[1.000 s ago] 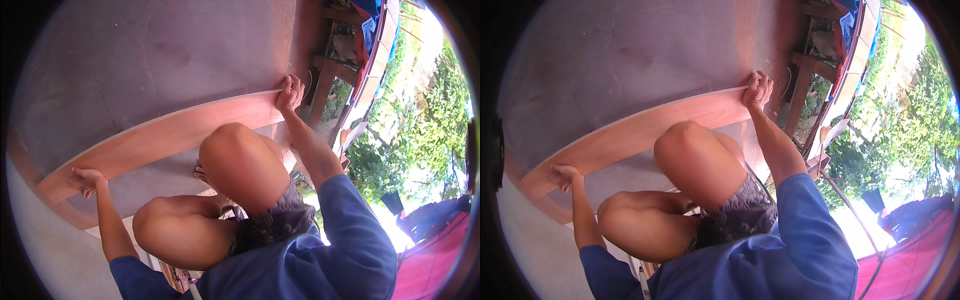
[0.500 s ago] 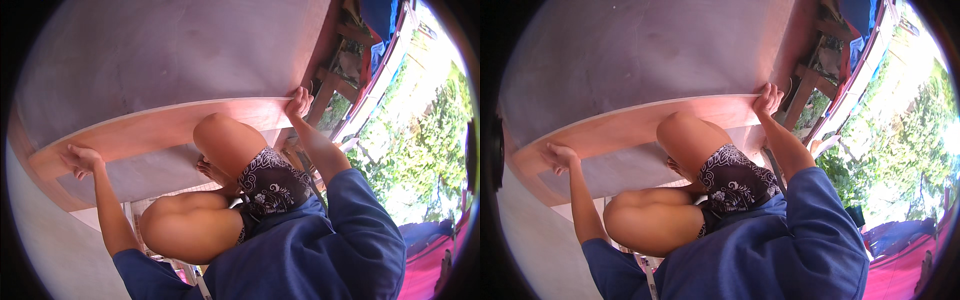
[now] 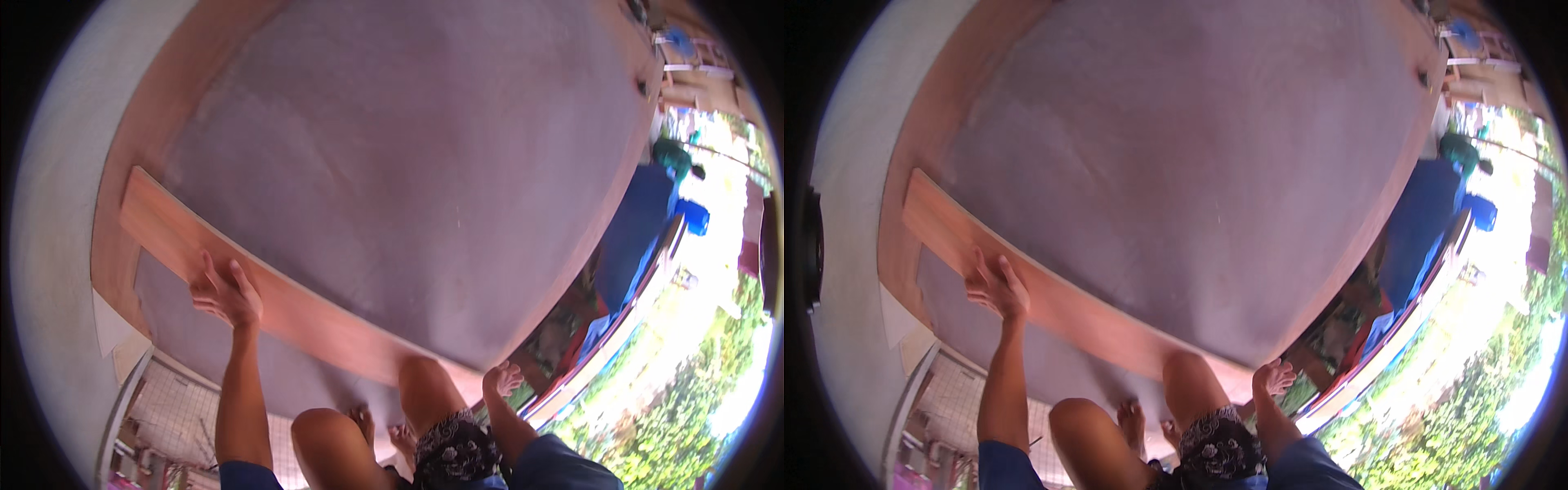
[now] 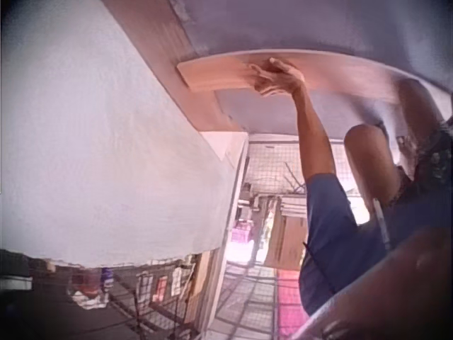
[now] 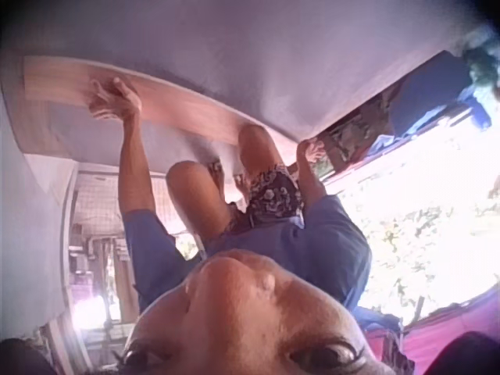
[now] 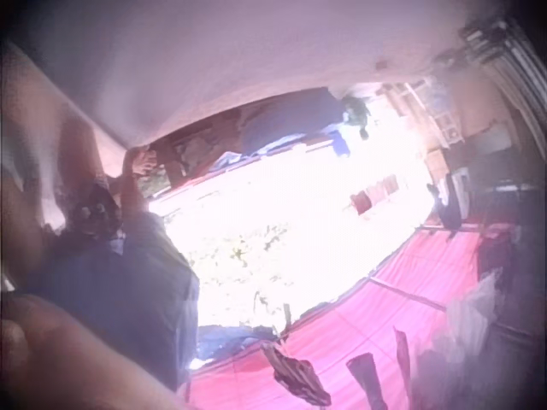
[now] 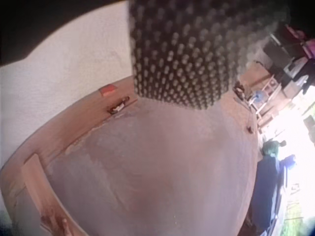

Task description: The person measures a large sheet of plywood using a tape measure and marks it with a pen. They then use a straight edge and a utility knife to score and cut the sheet along the marked line.

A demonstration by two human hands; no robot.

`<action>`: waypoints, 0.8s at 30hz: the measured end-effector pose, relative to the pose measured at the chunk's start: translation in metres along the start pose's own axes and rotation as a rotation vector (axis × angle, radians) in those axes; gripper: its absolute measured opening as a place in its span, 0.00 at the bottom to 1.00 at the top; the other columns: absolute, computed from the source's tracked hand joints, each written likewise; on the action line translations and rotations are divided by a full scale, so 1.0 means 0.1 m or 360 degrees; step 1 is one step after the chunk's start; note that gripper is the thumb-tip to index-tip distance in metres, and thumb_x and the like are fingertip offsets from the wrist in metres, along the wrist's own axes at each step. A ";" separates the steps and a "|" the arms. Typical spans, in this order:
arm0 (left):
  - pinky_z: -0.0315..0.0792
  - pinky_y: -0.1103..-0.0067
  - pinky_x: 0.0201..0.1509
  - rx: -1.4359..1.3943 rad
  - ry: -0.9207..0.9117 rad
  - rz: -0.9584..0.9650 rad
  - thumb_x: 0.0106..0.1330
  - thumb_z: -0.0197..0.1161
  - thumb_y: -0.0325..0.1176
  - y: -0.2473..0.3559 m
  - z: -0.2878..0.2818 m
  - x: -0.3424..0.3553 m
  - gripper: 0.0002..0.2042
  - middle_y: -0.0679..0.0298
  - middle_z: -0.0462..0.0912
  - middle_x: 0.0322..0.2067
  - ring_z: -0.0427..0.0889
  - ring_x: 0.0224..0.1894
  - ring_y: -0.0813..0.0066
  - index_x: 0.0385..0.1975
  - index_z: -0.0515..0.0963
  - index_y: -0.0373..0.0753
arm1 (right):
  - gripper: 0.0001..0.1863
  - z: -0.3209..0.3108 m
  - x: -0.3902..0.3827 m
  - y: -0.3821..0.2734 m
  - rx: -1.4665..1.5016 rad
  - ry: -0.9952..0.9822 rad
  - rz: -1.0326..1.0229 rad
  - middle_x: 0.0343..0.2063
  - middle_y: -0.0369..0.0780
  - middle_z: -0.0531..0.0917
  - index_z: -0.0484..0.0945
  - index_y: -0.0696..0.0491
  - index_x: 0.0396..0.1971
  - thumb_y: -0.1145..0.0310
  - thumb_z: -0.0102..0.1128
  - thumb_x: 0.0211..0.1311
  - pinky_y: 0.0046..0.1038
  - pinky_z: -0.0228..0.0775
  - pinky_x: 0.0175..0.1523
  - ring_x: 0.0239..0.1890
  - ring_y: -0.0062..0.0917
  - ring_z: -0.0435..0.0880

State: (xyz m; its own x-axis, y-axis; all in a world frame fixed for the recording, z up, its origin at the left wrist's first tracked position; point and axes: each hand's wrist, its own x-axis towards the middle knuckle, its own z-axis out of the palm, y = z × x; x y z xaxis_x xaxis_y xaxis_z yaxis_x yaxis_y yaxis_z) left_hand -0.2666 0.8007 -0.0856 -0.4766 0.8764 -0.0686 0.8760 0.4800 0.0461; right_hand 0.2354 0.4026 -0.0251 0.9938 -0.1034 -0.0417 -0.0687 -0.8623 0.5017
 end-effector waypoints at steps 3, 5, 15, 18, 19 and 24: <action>0.56 0.40 0.71 -0.0053 0.0040 0.0011 0.78 0.40 0.74 0.03 -0.03 0.02 0.39 0.26 0.55 0.68 0.59 0.67 0.35 0.83 0.58 0.62 | 0.13 -0.91 -0.35 -1.16 0.1014 -0.0175 -0.0781 0.47 0.47 0.79 0.77 0.53 0.55 0.72 0.60 0.73 0.44 0.75 0.55 0.52 0.43 0.79; 0.56 0.39 0.71 -0.0066 0.0022 -0.0005 0.78 0.40 0.74 0.04 -0.06 0.01 0.39 0.26 0.54 0.68 0.59 0.66 0.34 0.83 0.60 0.62 | 0.06 -1.52 -0.73 -2.33 0.1157 0.0092 -0.1718 0.39 0.47 0.81 0.81 0.57 0.44 0.78 0.62 0.70 0.42 0.75 0.50 0.44 0.43 0.81; 0.52 0.32 0.72 -0.0221 0.0086 -0.0003 0.72 0.56 0.72 -0.05 -0.05 -0.03 0.39 0.32 0.54 0.67 0.57 0.68 0.27 0.80 0.67 0.66 | 0.27 -3.99 -2.86 -7.76 0.1185 0.0584 -0.3110 0.64 0.52 0.83 0.72 0.39 0.75 0.49 0.53 0.82 0.51 0.67 0.71 0.67 0.53 0.77; 0.54 0.34 0.72 -0.0280 0.0125 0.0023 0.71 0.59 0.69 -0.06 -0.09 -0.01 0.37 0.32 0.51 0.69 0.56 0.68 0.29 0.80 0.65 0.69 | 0.27 -4.13 -2.98 -8.26 0.0877 0.0561 -0.2819 0.60 0.50 0.87 0.74 0.37 0.75 0.48 0.54 0.81 0.51 0.67 0.73 0.64 0.54 0.81; 0.54 0.35 0.72 -0.0299 0.0117 0.0012 0.71 0.60 0.68 -0.06 -0.10 0.01 0.37 0.33 0.51 0.69 0.56 0.68 0.30 0.80 0.65 0.70 | 0.28 -4.15 -2.99 -8.33 0.0648 0.0574 -0.2677 0.58 0.49 0.88 0.74 0.37 0.75 0.49 0.56 0.80 0.50 0.69 0.72 0.62 0.55 0.83; 0.55 0.37 0.72 -0.0362 0.0078 0.0017 0.72 0.61 0.66 0.00 -0.19 0.01 0.36 0.33 0.51 0.69 0.55 0.68 0.32 0.81 0.64 0.71 | 0.27 -4.08 -3.03 -8.19 0.1013 0.0482 -0.2614 0.54 0.49 0.90 0.80 0.47 0.66 0.52 0.66 0.72 0.49 0.76 0.65 0.61 0.49 0.86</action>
State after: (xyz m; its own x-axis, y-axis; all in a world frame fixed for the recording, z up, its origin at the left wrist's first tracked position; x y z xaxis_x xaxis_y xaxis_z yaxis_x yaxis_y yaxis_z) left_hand -0.2689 0.8025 -0.0670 -0.4750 0.8798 -0.0187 0.8447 0.4618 0.2705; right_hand 0.0261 1.3429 -0.0708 0.0458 0.9961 0.0757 0.9632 -0.0240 -0.2677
